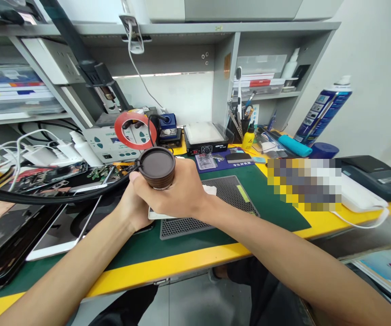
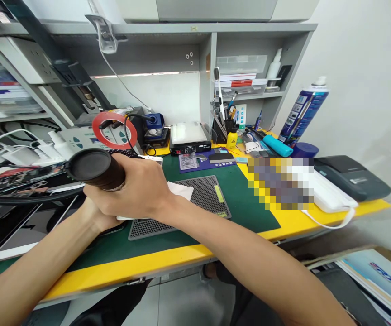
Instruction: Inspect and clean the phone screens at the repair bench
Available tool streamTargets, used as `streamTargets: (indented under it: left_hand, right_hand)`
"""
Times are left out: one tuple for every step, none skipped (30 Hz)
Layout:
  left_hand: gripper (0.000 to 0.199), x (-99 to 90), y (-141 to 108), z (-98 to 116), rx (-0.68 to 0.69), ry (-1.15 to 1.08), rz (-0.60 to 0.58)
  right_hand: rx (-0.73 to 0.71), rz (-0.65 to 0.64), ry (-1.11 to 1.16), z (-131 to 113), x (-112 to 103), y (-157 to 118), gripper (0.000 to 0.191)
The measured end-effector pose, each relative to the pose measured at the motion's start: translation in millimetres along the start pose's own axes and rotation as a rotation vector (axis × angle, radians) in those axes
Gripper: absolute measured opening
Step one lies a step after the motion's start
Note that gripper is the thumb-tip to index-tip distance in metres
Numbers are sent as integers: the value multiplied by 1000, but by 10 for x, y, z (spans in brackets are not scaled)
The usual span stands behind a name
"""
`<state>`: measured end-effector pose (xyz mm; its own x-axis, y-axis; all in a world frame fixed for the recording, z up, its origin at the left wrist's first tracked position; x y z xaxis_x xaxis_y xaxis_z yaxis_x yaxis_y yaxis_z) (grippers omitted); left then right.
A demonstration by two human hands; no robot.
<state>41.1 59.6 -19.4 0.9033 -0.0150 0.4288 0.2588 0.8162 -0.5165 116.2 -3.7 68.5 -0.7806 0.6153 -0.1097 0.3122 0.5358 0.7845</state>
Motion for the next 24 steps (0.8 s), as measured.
streamTargets:
  left_hand:
    - [12,5,3,-4,-4,-3,-12]
    - [12,6,6,-6,-4,-7,-21]
    - [11,5,9,-8,-4,-12,-29]
    - [11,0,12,-8,-3,-15,-31]
    - [12,-6,14,-7,-1,-18,-29]
    - [12,-11,15,-5,1,-18,-25]
    - [12,-13,14,-3,2,-17,-21]
    - [13,-14,12,-1,3,-15,-17]
    - [13,-13,9,2,3,-14,-12]
    - [14,-12,7,3,2,-14,-6]
    - [14,-14,6,6,3,-15,3]
    - [14,-18,7,7,4,-17,14]
    - [14,-22,7,10,7,-22,23]
    - [14,-26,8,10,10,-27,30]
    - [14,-29,9,9,10,-31,34]
    - [14,-31,9,5,9,-32,37]
    - [14,-35,8,3,11,-33,40]
    - [13,-38,7,0,13,-32,43]
    - [12,-40,5,-1,16,-31,42]
    - [10,-39,4,-4,16,-28,39]
    - [8,-33,2,-7,14,-24,28]
    - [6,-22,1,-11,10,-19,10]
    - [4,-11,1,-17,3,-11,-9]
    - [4,0,2,-23,-6,-1,-26]
  right_hand:
    - [-1,2,-1,-2,-1,-1,24]
    - [0,4,-6,-2,-1,-1,24]
    - [1,5,-12,-2,-1,-2,24]
    - [2,6,-19,-3,0,-3,24]
    - [3,9,-24,-5,-1,-3,24]
    - [4,13,-28,-7,-1,-3,24]
    - [4,16,-31,-9,-3,-2,24]
    - [6,19,-34,-10,-4,-1,23]
    - [8,21,-38,-11,-4,0,23]
    - [12,22,-44,-9,-5,0,23]
    - [15,20,-50,-7,-3,1,23]
    - [17,16,-54,-6,0,1,23]
    - [16,12,-55,-6,3,0,23]
    - [14,9,-55,-7,6,0,23]
    - [14,9,-57,-6,7,-1,22]
    - [14,8,-59,-6,9,-2,22]
    - [15,8,-62,-5,10,-2,22]
    - [16,9,-65,-4,11,-3,21]
    - [15,9,-67,-4,13,-4,21]
    - [12,12,-67,-5,14,-5,22]
    - [9,14,-66,-7,14,-6,22]
    - [5,16,-66,-7,16,-7,22]
    - [3,19,-69,-6,17,-9,23]
    - [0,21,-72,-5,18,-11,23]
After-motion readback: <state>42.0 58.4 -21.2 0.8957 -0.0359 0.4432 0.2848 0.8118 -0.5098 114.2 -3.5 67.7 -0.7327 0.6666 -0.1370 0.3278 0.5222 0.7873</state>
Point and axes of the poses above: each hand's wrist, its own y-axis towards the middle knuckle, its own x-axis out of the palm, z = x × y, the point moved 7 cm from there along y, towards the middle knuckle, and after that the axes turned 14 degrees about z, right-handed, at the moved point
